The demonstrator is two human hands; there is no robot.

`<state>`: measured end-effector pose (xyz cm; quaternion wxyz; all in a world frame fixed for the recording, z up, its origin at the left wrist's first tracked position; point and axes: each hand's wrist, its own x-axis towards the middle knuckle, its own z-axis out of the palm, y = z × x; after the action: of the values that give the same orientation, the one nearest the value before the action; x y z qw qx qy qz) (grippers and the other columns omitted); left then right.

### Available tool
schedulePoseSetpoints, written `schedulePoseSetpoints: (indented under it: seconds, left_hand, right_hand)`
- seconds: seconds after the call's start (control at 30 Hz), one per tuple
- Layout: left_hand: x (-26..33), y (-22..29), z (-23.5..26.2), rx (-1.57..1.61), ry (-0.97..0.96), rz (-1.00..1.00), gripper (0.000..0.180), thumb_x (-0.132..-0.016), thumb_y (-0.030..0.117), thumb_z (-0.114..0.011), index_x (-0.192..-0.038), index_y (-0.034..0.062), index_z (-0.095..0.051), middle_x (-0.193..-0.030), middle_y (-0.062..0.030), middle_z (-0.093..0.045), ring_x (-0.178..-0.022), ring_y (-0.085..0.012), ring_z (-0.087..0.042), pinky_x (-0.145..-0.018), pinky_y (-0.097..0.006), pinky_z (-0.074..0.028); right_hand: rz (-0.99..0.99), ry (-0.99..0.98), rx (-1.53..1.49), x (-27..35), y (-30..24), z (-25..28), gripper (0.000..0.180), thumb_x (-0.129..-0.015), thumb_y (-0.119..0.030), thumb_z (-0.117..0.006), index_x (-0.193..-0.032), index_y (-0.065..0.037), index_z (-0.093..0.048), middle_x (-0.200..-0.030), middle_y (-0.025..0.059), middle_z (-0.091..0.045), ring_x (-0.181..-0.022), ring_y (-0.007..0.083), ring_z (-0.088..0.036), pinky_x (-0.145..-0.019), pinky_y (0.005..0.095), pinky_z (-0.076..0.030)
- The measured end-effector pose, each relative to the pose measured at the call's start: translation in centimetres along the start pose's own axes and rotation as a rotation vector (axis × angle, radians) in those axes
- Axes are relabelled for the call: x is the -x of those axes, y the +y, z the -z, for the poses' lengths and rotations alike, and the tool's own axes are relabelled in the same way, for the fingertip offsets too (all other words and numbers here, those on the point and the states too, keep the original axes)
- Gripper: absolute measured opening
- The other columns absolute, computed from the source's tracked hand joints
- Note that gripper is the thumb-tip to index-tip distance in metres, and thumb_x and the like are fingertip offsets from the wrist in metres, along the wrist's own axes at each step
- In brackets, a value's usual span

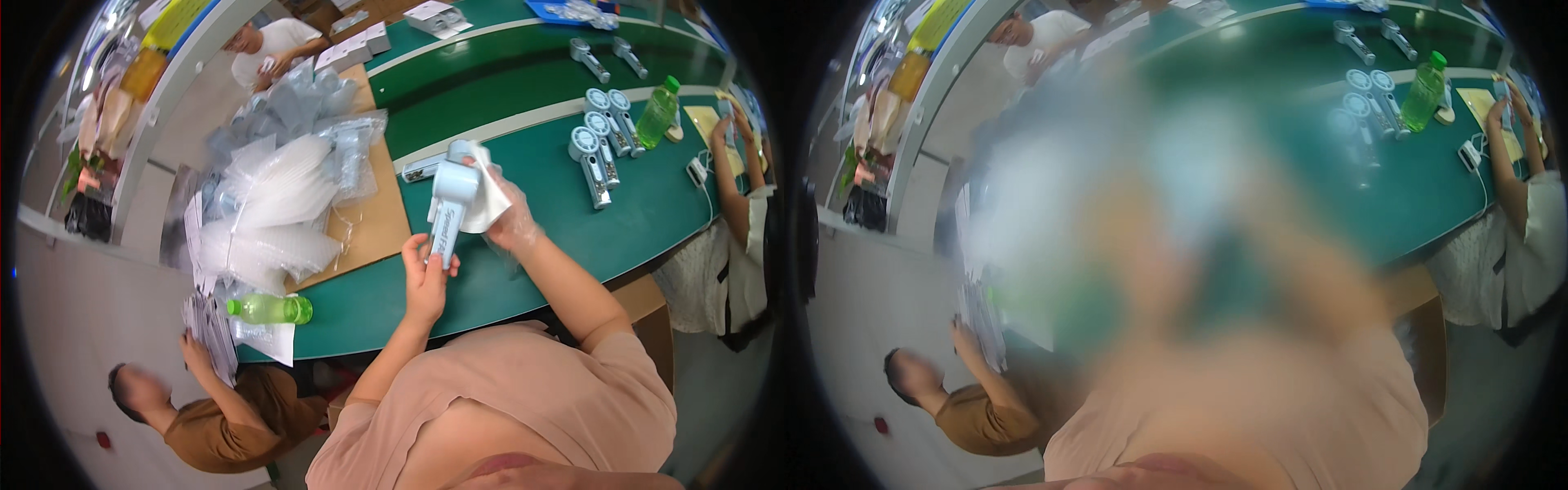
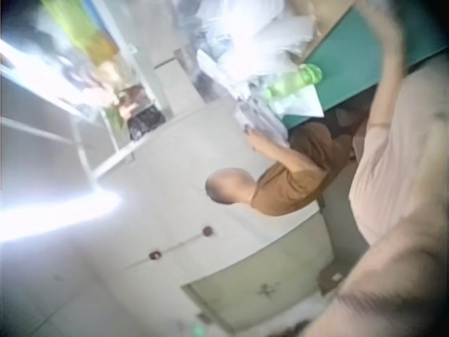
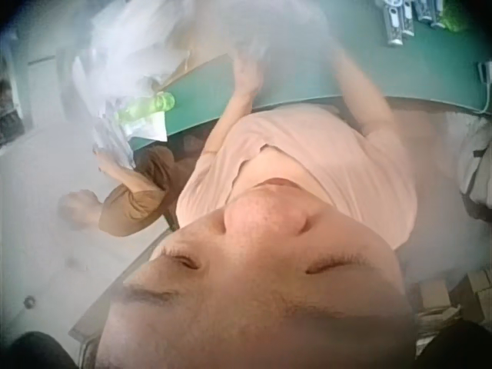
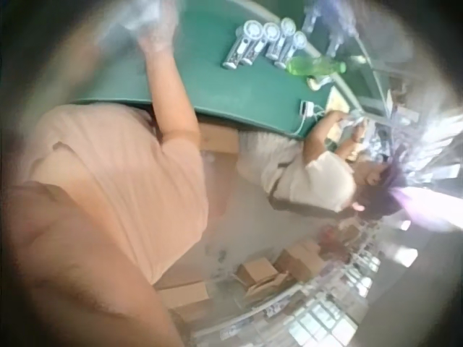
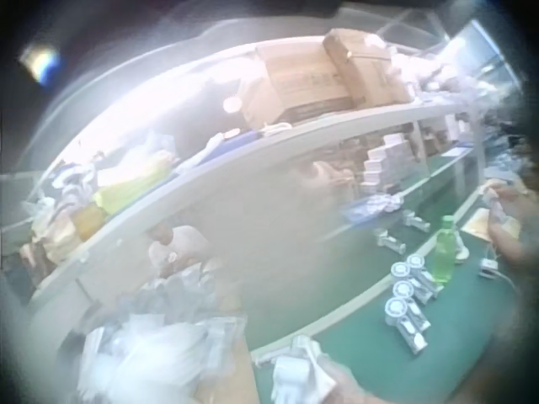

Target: The person wraps small white electronic devices in bubble wrap using a white cloth. They pick up each device, wrap it in a sheet of bubble wrap, and place the wrapped unit on the table. The process is repeated for multiple units in a repetitive assembly line manner.

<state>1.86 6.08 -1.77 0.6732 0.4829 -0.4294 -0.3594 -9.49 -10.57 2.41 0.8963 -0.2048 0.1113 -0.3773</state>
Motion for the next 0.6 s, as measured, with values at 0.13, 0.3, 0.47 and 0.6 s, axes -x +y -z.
schedulePoseSetpoints:
  seconds: [0.13,0.3,0.47,0.6]
  left_hand:
    - [-0.6,-0.7,0.2,-0.26,0.009,0.002,0.035,-0.102,0.006,-0.051,-0.134,0.0017,-0.035,-0.123,-0.0156,-0.058,-0.084,-0.014,-0.061,-0.068,-0.026,-0.05]
    - [0.1,1.6,0.1,-0.123,-0.071,0.176,0.028,-0.1,0.009,-0.057,-0.125,0.0009,-0.046,-0.114,-0.0125,-0.062,-0.085,-0.0133,-0.064,-0.071,-0.026,-0.052]
    - [2.5,1.1,0.3,0.195,-0.079,0.395,0.021,-0.098,0.011,-0.062,-0.115,-0.0001,-0.058,-0.103,-0.0092,-0.066,-0.087,-0.0127,-0.066,-0.075,-0.027,-0.054]
    - [3.8,0.4,3.9,-0.157,0.058,0.358,0.022,-0.096,0.011,-0.067,-0.113,-0.0011,-0.059,-0.097,-0.0054,-0.066,-0.085,-0.0092,-0.063,-0.072,-0.024,-0.052]
  right_hand:
    - [-0.001,0.045,0.05,1.4,4.9,0.9,0.043,-0.103,-0.031,-0.056,-0.135,-0.003,-0.051,-0.124,0.0124,-0.063,-0.113,0.0282,-0.063,-0.095,0.0462,-0.053]
    - [0.006,0.121,0.143,2.7,4.4,-1.0,0.044,-0.096,-0.025,-0.064,-0.132,-0.002,-0.052,-0.119,0.0133,-0.064,-0.106,0.0279,-0.065,-0.094,0.0462,-0.054]
    - [-0.374,-0.032,0.757,5.6,3.4,-3.4,0.051,-0.087,-0.018,-0.072,-0.132,-0.002,-0.052,-0.116,0.0097,-0.065,-0.104,0.0214,-0.065,-0.093,0.0383,-0.054]
    - [-0.288,0.008,0.733,6.8,5.4,-1.5,0.055,-0.083,-0.011,-0.075,-0.133,-0.004,-0.053,-0.114,0.0073,-0.066,-0.105,0.0192,-0.065,-0.09,0.0327,-0.055]
